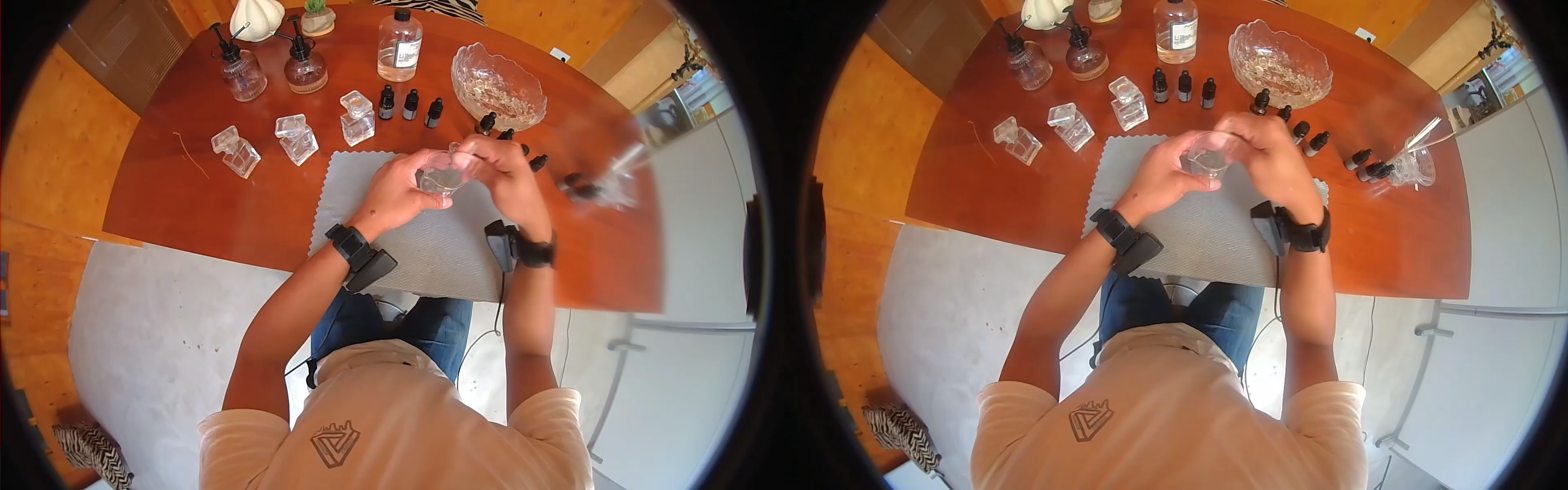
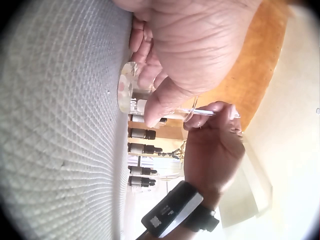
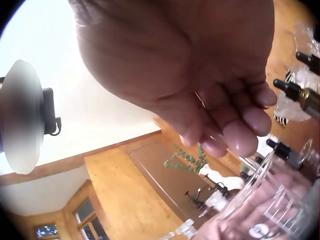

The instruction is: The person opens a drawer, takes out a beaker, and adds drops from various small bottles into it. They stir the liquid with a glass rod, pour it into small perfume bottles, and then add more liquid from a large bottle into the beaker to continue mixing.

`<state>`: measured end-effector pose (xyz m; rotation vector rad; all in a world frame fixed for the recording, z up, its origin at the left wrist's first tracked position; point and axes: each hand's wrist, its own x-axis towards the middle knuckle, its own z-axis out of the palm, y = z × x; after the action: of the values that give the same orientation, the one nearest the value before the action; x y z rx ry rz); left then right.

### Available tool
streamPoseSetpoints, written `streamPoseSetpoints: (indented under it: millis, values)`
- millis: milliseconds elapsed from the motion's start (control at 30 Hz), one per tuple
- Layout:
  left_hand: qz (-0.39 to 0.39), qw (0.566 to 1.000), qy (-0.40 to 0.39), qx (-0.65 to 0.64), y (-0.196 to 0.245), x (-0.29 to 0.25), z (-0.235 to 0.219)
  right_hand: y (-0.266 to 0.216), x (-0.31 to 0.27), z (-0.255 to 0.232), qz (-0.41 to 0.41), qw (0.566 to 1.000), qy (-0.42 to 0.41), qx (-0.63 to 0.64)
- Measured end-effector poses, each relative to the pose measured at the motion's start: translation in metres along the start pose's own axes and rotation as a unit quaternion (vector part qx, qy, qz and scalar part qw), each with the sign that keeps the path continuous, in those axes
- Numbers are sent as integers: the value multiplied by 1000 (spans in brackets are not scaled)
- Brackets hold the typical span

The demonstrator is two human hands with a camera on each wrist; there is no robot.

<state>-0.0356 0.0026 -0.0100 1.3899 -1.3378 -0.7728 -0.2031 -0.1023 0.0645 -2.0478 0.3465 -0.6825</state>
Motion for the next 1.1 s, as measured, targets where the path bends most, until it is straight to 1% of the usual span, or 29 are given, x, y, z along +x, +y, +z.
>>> streamPoseSetpoints:
  millis: [33,100,133,167,200,267,300,400,433,500,533,567,667,700,800,833,900,933,967,1000,1067,1100]
  values:
    - [-17,1000,-13,11,2,1,-1,-2,2,4,-3,1000,-11,-4]
    - [-53,997,-37,31,4,2,-4,9,7,13,-22,999,42,-7]
    - [-28,999,-24,12,0,3,-2,14,10,14,-33,997,66,-8]
    - [-3,1000,-10,-7,-4,3,1,13,10,8,-16,996,81,-39]
    - [23,999,4,-27,-8,3,3,9,7,2,13,996,77,-42]
    - [21,999,7,-34,-10,2,4,3,2,-6,69,994,68,-49]
    - [20,999,6,-37,-8,2,3,8,2,-5,38,999,31,17]
    - [-18,999,-27,31,-2,3,-2,3,4,7,0,999,-3,39]
    - [-3,1000,-18,17,-5,3,0,10,7,11,-38,999,33,14]
    - [26,1000,2,-10,-11,3,3,13,7,6,9,997,78,17]
    - [26,1000,4,-14,-14,3,4,14,6,2,31,994,99,18]
    - [27,999,7,-17,-14,3,5,5,2,-3,66,993,99,1]
    - [19,1000,0,-5,-11,2,2,3,-1,-5,44,998,5,40]
    - [16,1000,-8,2,-9,3,2,2,1,-2,-4,1000,-15,13]
    - [-7,1000,-26,-12,-14,4,1,7,7,13,-29,997,68,-7]
    - [10,1000,-18,-15,-16,5,3,9,7,8,2,996,86,-5]
    - [46,999,5,-23,-16,5,5,6,1,-3,56,995,81,-20]
    - [44,999,3,-19,-15,5,4,5,0,-6,82,993,78,-27]
    - [41,999,1,-15,-13,4,3,6,-1,-7,29,997,55,-45]
    - [38,999,-4,-10,-11,4,3,6,-1,-5,22,999,39,-9]
    - [-16,999,-24,-35,-9,3,1,5,0,5,9,998,12,62]
    - [-42,997,-37,-46,-8,3,0,3,2,13,-27,995,65,70]
